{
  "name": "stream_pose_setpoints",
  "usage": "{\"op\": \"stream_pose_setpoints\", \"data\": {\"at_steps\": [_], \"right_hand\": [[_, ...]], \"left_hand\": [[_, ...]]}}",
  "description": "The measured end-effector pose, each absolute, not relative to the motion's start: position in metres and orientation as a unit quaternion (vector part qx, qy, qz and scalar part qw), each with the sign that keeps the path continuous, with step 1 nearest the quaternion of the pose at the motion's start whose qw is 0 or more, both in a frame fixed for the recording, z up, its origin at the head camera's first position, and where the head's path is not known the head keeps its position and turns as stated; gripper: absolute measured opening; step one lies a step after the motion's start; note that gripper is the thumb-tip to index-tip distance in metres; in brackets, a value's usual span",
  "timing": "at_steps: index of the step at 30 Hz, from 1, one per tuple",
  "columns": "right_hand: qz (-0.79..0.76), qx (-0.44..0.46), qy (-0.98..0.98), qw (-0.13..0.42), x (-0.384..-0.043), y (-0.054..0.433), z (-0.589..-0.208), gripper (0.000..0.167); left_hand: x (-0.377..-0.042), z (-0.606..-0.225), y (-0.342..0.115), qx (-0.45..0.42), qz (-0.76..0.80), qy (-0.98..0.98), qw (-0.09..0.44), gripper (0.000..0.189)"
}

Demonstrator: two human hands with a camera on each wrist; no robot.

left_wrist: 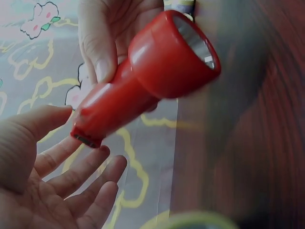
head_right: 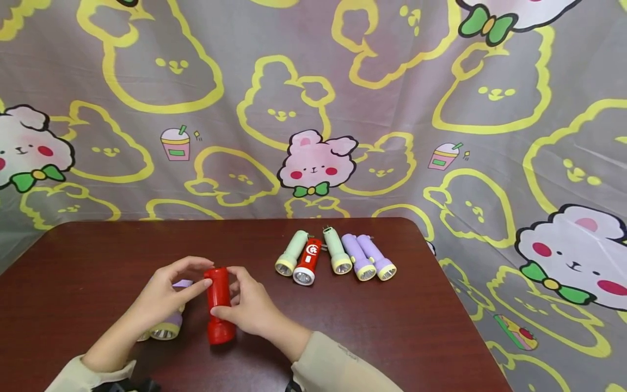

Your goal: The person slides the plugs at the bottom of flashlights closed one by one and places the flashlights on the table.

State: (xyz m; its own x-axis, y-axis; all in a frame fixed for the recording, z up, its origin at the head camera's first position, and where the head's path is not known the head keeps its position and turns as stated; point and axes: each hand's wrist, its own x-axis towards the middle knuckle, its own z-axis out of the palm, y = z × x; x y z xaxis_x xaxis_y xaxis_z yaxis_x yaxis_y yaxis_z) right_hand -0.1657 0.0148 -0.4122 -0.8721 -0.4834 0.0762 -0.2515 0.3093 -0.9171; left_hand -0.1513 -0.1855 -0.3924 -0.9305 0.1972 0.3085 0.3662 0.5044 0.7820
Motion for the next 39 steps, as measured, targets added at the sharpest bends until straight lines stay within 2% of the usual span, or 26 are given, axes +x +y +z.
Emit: {"op": "stream_pose_setpoints", "data": {"at_steps": [4, 10, 20, 30, 35, 39], "right_hand": [[-0.549, -0.223, 0.798, 0.111, -0.167, 0.01, -0.412, 0.069], [-0.569, -0.205, 0.786, 0.129, -0.17, 0.001, -0.413, 0.07], [-0.571, -0.184, 0.789, 0.132, -0.177, -0.014, -0.418, 0.071], [-0.56, -0.153, 0.806, 0.111, -0.189, -0.028, -0.426, 0.066], [-0.558, -0.137, 0.81, 0.116, -0.189, -0.032, -0.425, 0.065], [-0.547, -0.125, 0.818, 0.122, -0.188, -0.036, -0.424, 0.066]], "left_hand": [[-0.148, -0.389, -0.199, -0.146, -0.426, -0.888, 0.098, 0.03], [-0.144, -0.389, -0.223, -0.144, -0.355, -0.913, 0.143, 0.031], [-0.146, -0.405, -0.247, -0.157, -0.291, -0.931, 0.156, 0.041], [-0.153, -0.417, -0.26, -0.2, -0.299, -0.926, 0.117, 0.057], [-0.152, -0.422, -0.262, -0.188, -0.288, -0.936, 0.078, 0.07], [-0.15, -0.425, -0.259, -0.193, -0.262, -0.943, 0.073, 0.079]]}}
